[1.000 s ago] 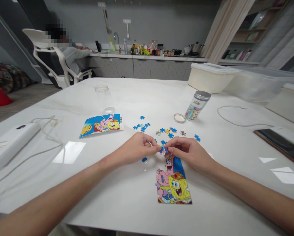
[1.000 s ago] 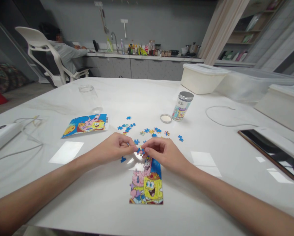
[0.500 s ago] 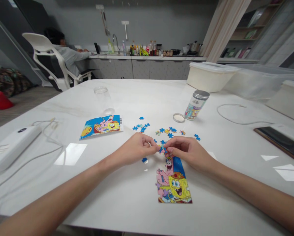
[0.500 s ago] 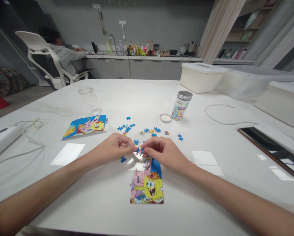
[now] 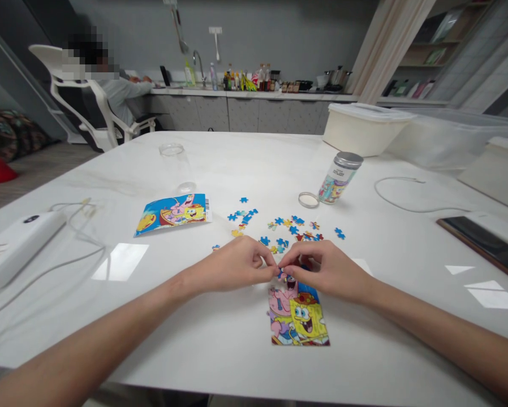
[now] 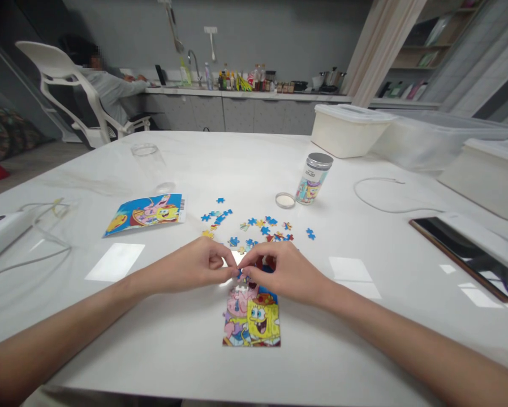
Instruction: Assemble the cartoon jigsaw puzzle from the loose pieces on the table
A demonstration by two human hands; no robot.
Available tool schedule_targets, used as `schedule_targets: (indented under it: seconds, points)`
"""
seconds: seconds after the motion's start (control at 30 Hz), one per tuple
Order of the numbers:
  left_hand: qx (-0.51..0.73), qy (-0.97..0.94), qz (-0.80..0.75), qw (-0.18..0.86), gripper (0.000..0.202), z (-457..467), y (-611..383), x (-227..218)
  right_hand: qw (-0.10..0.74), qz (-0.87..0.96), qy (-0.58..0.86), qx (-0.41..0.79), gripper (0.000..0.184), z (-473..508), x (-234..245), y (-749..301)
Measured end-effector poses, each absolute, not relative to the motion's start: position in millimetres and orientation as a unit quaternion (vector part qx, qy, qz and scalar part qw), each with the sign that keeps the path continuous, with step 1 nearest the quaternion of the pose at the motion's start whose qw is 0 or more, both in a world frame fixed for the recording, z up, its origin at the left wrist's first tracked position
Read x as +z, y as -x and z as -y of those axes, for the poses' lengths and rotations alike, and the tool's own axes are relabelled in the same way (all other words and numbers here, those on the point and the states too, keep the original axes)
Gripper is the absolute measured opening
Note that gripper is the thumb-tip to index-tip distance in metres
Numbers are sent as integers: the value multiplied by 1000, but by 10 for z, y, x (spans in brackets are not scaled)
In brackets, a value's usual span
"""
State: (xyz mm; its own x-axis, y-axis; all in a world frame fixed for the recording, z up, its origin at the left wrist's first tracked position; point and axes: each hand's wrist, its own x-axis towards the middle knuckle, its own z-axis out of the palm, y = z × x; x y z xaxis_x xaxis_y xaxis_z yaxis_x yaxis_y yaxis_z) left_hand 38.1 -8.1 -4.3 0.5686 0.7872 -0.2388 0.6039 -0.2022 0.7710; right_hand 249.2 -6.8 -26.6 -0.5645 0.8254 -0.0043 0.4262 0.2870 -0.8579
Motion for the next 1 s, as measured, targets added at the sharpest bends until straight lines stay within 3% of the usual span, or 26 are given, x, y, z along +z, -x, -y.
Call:
schedule_targets:
  seconds: [0.73,1.0]
  points:
    - [141,-735,-455,482,21,45,-391,-96,242,682,386,573,13,43,-250,-2473]
    - [137,-734,-453,488,16,51,-388,-70,252,697,392,545,11,34,-254,-2477]
